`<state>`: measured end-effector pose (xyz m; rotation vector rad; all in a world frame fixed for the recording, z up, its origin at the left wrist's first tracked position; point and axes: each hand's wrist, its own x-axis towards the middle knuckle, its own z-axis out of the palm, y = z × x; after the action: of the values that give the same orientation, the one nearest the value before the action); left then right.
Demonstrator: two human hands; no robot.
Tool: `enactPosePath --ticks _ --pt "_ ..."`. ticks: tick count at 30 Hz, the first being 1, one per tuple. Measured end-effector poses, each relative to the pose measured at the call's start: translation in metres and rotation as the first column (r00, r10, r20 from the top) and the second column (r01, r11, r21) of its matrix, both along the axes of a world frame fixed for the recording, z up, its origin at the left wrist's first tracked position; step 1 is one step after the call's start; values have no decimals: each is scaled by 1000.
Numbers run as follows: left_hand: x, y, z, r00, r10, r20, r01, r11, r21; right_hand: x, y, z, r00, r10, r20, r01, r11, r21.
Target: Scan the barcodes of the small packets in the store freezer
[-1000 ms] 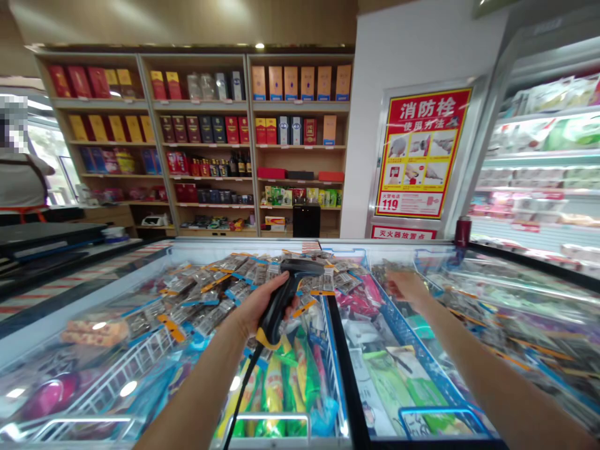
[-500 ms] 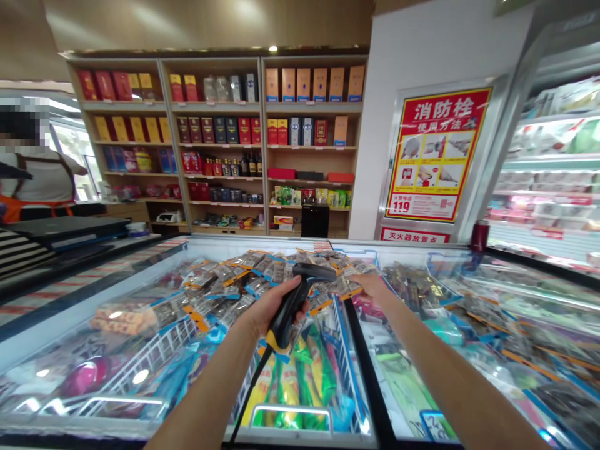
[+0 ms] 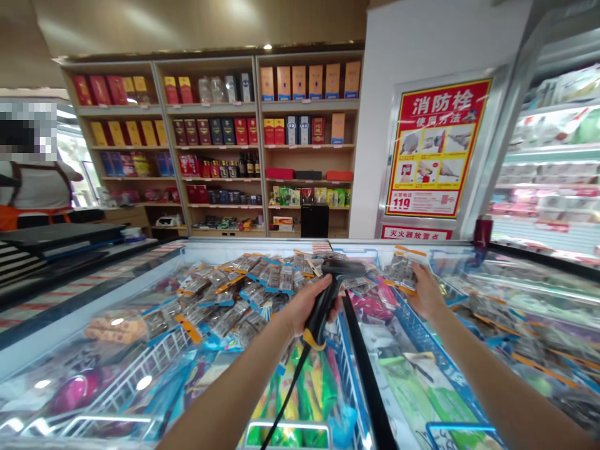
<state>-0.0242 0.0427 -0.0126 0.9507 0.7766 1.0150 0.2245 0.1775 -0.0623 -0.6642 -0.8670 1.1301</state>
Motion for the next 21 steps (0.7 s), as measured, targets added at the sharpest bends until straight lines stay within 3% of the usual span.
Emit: enactPosePath --ticks 4,9,15,21 --pt "-8 -14 -6 999 46 -23 -45 999 19 -1 -3 7 996 9 -84 -11 999 -32" --pt "0 -30 4 988 -117 -103 116 993 -10 5 -12 21 975 93 -201 -110 991 -78" --pt "7 -36 6 970 -193 -151 186 981 -58 14 -7 17 985 117 -129 -127 989 -73" --pt "6 -39 11 979 -134 -153 127 990 -57 15 1 11 987 95 -128 -106 991 -85"
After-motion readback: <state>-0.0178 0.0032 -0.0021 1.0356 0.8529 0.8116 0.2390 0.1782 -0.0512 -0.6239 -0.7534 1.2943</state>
